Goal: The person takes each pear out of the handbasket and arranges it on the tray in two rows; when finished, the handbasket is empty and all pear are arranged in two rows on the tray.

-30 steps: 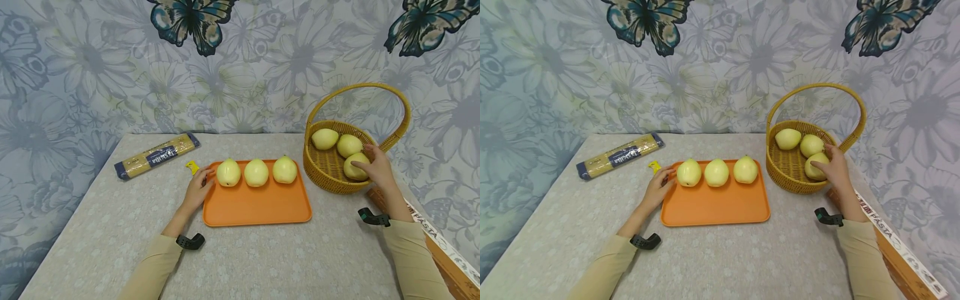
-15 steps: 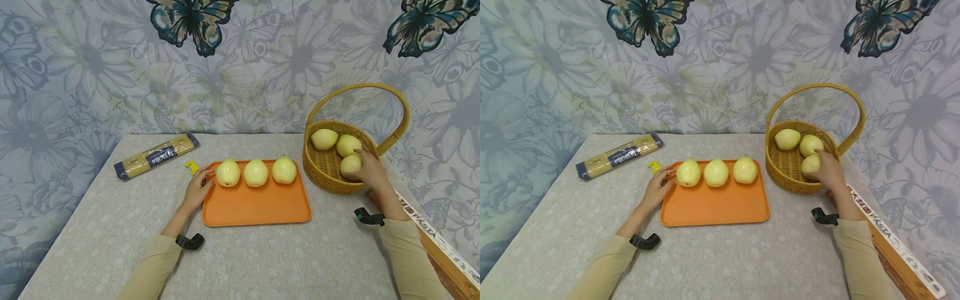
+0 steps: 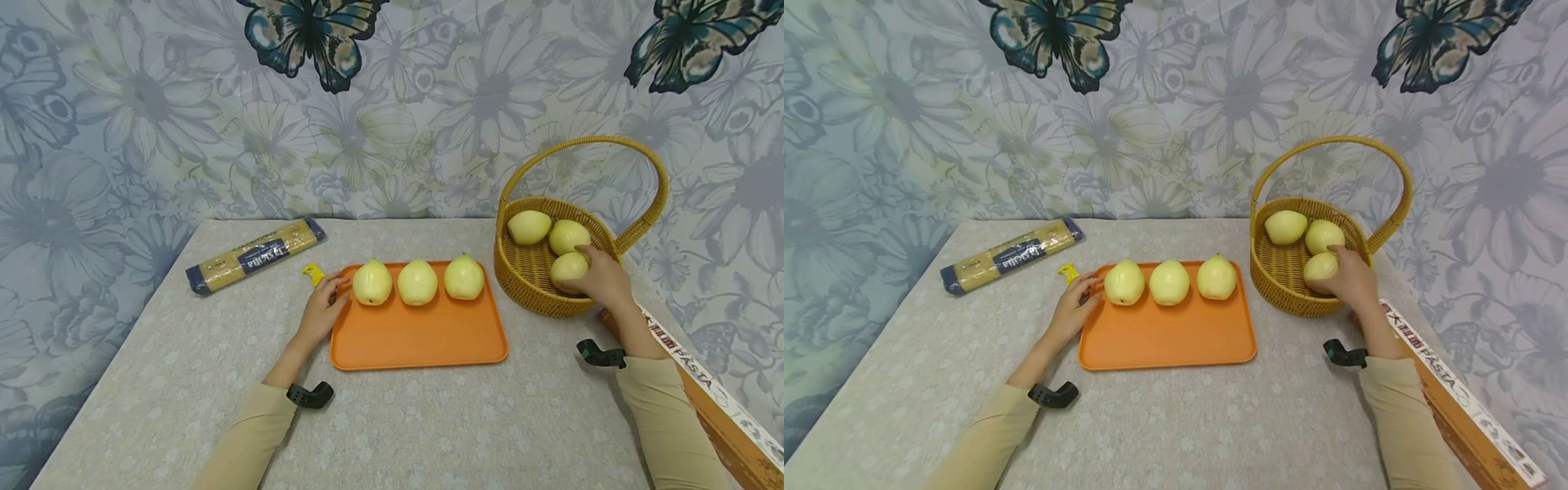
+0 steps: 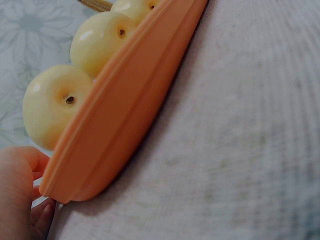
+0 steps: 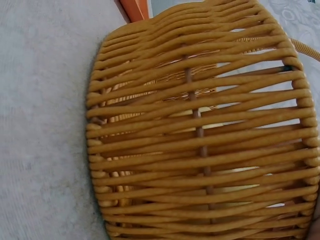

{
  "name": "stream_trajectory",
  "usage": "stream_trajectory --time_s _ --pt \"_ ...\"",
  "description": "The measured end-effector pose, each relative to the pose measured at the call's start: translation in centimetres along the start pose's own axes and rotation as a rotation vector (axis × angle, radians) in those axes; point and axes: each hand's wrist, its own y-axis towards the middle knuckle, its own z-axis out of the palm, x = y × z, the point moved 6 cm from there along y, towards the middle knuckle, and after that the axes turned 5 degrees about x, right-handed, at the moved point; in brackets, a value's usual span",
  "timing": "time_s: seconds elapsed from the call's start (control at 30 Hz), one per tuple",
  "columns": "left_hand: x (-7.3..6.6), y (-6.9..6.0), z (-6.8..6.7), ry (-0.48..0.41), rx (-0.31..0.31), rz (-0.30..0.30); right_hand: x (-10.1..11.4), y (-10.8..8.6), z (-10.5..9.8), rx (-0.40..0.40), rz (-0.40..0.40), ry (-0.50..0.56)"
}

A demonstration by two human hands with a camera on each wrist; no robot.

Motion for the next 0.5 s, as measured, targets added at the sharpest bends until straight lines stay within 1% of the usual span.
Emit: stream_trajectory --time_s 0.13,0.27,0.37,0.5 --pt "-0.11 -0.15 0.03 -0.011 0.011 -0.011 -0.11 -0.09 0.02 -0.021 0.014 0.016" --pt "-0.11 -0.17 0.0 -0.013 0.012 -0.01 -0.23 -0.15 -0.1 -0.075 0.033 0.077" --pt "-0.09 -0.15 -0.03 -0.013 0.01 -0.006 -0.29 -0.28 -0.39 -0.139 0.042 0.169" --pt "-0.07 -0.14 -0.07 -0.006 0.005 0.0 -0.24 -0.45 -0.91 -0.235 0.047 0.321"
